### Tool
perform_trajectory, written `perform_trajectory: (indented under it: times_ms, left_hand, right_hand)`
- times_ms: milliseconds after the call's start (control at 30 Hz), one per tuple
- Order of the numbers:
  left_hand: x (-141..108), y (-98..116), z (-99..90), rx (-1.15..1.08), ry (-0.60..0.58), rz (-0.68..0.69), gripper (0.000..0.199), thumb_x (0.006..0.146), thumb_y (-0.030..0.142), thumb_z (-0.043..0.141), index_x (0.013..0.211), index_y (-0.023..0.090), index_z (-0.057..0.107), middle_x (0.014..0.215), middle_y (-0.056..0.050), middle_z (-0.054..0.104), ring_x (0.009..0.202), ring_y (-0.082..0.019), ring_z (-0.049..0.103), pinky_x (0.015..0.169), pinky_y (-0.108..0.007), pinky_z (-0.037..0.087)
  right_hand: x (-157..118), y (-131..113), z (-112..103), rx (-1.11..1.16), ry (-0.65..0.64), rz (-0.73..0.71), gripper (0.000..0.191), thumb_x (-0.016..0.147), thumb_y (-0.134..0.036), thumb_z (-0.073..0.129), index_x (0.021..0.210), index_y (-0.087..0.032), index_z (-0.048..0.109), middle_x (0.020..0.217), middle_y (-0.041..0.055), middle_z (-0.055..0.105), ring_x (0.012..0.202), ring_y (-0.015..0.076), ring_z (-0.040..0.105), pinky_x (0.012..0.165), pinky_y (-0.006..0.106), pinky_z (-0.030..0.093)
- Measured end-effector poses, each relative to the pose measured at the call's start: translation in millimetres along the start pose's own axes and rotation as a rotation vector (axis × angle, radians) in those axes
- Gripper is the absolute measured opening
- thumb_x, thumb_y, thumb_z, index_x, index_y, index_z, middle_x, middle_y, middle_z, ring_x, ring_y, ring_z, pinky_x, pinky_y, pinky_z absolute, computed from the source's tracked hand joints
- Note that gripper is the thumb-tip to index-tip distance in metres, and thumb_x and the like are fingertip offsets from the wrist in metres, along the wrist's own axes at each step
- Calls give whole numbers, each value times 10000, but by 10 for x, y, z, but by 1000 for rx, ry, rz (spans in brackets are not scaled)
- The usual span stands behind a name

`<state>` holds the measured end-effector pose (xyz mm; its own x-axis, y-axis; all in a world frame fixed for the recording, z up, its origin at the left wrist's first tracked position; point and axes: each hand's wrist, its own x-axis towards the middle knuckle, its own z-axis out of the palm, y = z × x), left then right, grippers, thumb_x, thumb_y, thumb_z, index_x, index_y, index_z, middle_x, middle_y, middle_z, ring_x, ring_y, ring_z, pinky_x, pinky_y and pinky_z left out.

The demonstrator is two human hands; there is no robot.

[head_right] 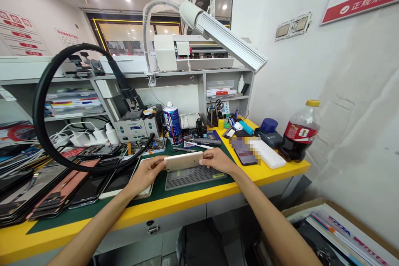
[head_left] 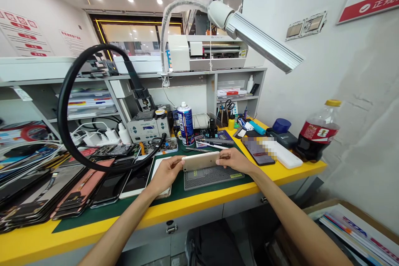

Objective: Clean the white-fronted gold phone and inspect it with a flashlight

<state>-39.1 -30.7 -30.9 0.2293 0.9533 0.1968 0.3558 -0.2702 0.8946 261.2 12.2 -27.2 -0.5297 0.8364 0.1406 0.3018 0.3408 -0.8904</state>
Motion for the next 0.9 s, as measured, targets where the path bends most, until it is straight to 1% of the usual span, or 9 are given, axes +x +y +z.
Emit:
perform_trajectory:
  times_ms: [133,233,300,400,500,600,667,767,900]
  left_hand:
    - [-14,4,-7,59,1,20,428,913,503,565,1184,198,695,1055,-58,758,1003,-267,679,851,-321,525]
    - [-22,28,-23,121,14,31,436,914,511,548,1175,196,699,1009,-59,760,960,-270,682,812,-327,529]
    - [-25,49,-33,166,19,44,428,919,509,536,1151,196,714,983,-58,762,933,-269,682,793,-327,525]
    - [-28,76,-39,234,3,73,384,928,490,530,1047,204,757,965,-49,768,891,-255,680,762,-308,508]
    - [-33,88,-39,305,-7,108,362,940,472,521,1021,225,774,995,-45,767,880,-247,672,748,-304,490]
    - [-34,91,-33,370,-20,151,341,954,436,513,1071,240,766,1071,-54,757,962,-259,656,815,-327,486]
    - [-33,91,-22,408,-46,183,321,961,404,509,1072,249,768,1128,-53,744,1049,-266,632,901,-347,472]
    - [-32,86,-1,462,-80,213,320,968,381,498,1070,246,769,1191,-63,717,1126,-279,594,972,-374,448]
    - [-31,65,15,517,-101,228,318,967,375,498,1016,224,774,1166,-88,707,1106,-288,587,955,-387,458]
  right_hand:
    - [-11,-13,7,9,14,-2,341,799,-500,716,738,-166,690,695,35,634,633,168,561,624,290,440]
    - [-7,-19,4,19,50,-10,373,790,-524,716,746,-154,710,696,28,624,614,146,534,597,276,419]
    - [20,-27,-10,36,94,-16,406,790,-547,707,835,-145,737,686,20,608,577,124,491,540,260,378]
    - [107,-94,-49,62,164,-34,513,799,-575,687,1041,-126,744,705,26,610,537,103,432,471,245,316]
    - [221,-277,-94,65,188,-84,519,802,-553,699,1084,-121,755,776,62,667,578,121,485,478,246,342]
    - [326,-524,-121,50,152,-156,436,785,-494,741,1034,-139,784,948,100,734,802,202,617,621,274,458]
    - [385,-666,-118,31,114,-190,413,788,-486,742,1016,-147,794,980,105,749,881,236,639,673,287,480]
    - [458,-793,-80,-13,64,-217,390,782,-475,751,973,-141,808,918,103,761,841,234,646,654,283,472]
    - [526,-838,-4,-45,-2,-236,369,771,-457,762,951,-140,813,869,93,767,774,207,647,640,274,470]
